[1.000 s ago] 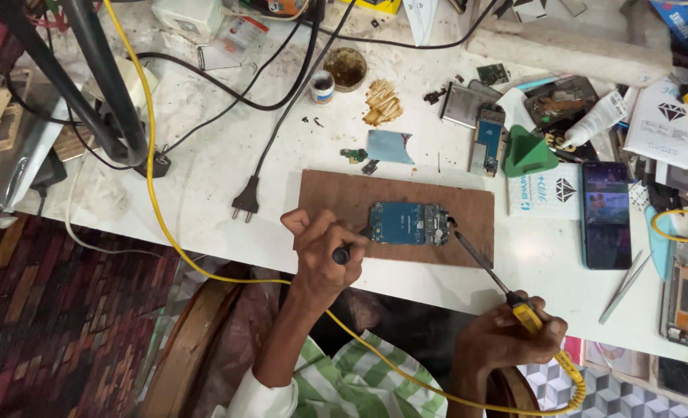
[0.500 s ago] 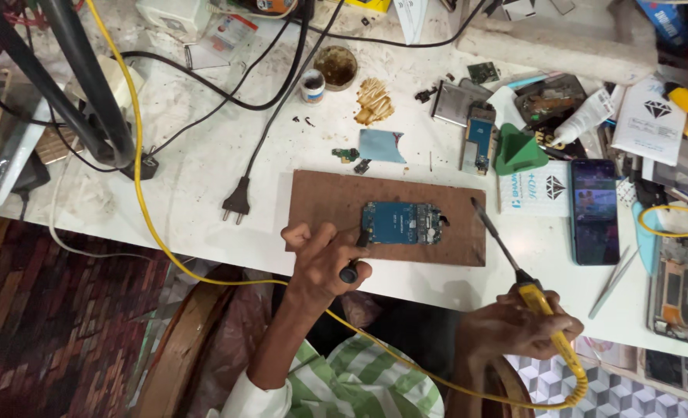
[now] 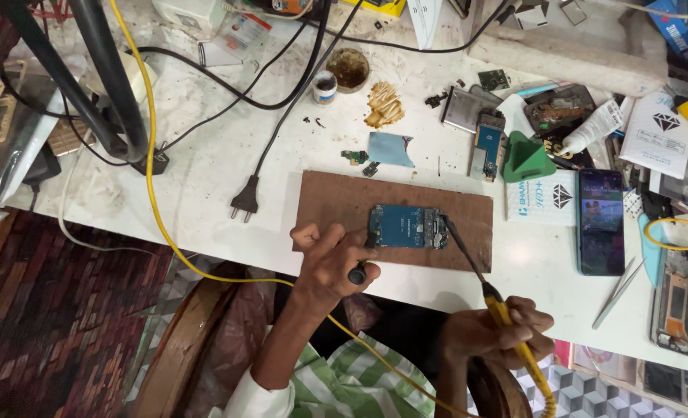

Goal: The person uses a soldering iron and a small screwdriver to work on a blue circuit board placed on a brown mat. They repeatedly apply the soldering iron to various points on the board while holding the board steady with the other hand.

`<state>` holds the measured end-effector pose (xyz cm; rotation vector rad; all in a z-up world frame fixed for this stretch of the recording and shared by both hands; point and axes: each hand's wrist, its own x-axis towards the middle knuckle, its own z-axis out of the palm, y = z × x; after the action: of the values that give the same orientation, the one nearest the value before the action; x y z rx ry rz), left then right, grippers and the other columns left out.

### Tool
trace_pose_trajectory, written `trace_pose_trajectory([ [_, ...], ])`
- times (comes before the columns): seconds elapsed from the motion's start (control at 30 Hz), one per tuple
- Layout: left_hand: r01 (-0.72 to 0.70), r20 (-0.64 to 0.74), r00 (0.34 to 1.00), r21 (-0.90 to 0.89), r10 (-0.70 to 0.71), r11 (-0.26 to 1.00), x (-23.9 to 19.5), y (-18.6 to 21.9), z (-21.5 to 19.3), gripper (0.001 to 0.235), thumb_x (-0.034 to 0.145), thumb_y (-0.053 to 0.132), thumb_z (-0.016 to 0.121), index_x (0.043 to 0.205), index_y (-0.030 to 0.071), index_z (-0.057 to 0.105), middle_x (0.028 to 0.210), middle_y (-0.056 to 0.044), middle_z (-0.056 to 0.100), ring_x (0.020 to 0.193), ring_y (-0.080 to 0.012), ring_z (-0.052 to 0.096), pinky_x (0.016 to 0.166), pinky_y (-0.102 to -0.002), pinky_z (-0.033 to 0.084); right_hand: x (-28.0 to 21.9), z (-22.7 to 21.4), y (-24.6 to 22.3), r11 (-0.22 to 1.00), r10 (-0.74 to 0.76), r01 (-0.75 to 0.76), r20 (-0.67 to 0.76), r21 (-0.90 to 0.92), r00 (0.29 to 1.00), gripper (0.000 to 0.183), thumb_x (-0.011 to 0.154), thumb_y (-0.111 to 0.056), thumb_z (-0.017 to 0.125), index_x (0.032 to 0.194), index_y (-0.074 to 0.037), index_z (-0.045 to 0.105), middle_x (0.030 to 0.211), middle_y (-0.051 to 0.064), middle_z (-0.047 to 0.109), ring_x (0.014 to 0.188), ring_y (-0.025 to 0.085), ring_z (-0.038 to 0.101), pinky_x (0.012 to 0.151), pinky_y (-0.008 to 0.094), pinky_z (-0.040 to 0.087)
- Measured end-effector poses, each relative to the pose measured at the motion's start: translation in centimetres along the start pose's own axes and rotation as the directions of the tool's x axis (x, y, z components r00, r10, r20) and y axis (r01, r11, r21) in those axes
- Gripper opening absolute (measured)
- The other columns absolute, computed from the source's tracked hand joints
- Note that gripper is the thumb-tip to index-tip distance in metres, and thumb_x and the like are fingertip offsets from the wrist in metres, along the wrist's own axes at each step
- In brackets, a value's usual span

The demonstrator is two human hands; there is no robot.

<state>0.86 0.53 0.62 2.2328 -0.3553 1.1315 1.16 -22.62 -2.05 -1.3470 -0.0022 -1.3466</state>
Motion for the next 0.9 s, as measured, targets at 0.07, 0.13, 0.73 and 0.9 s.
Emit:
trace_pose_trajectory([
  [0.07,-0.009,-0.006,1.0,0.019,0.009,1.0,0.0,-0.1,0.1,0.019,0.094,0.026,0.074,0.087,0.016,0.059,0.084,0.001,0.067,0.072,-0.0157,0.052,0.079,-0.042,0.026,-0.3,-0.4,0.2,0.999,-0.014,0.015,0.036,-0.03,0.999,0.033,0.112,-0.028,0.06,0.099,-0.005,0.039,0.1,0.008,0.043,0.083,0.018,0.05,0.074,0.029,0.041],
  [0.13,-0.008,-0.014,1.0,0.034,0.009,0.999,-0.1,0.0,0.2,0.022,0.099,0.028,0.07,0.086,0.016,0.057,0.084,0.001,0.069,0.071,-0.0148,0.051,0.08,-0.042,0.026,-0.7,-0.8,0.2,0.997,-0.024,0.03,0.085,-0.066,0.996,0.034,0.113,-0.03,0.059,0.102,-0.005,0.04,0.099,0.008,0.043,0.086,0.019,0.051,0.074,0.029,0.039],
  [0.73,0.004,-0.009,1.0,0.013,-0.004,1.0,0.1,0.1,0.0,0.017,0.091,0.022,0.074,0.087,0.016,0.059,0.078,0.002,0.064,0.071,-0.016,0.052,0.078,-0.043,0.026,-1.2,-1.8,0.5,0.943,-0.156,0.219,0.247,-0.251,0.956,0.044,0.11,-0.036,0.052,0.093,0.001,0.036,0.094,0.015,0.045,0.075,0.019,0.051,0.061,0.032,0.039],
  [0.9,0.002,-0.012,1.0,0.011,-0.002,1.0,0.0,0.1,0.0,0.016,0.089,0.019,0.076,0.088,0.016,0.06,0.078,0.002,0.063,0.07,-0.0157,0.052,0.077,-0.043,0.025,-0.3,-3.3,-0.2,0.848,-0.147,0.363,0.485,-0.386,0.862,0.036,0.108,-0.026,0.047,0.083,0.0,0.045,0.087,0.014,0.051,0.083,0.026,0.046,0.066,0.035,0.038],
])
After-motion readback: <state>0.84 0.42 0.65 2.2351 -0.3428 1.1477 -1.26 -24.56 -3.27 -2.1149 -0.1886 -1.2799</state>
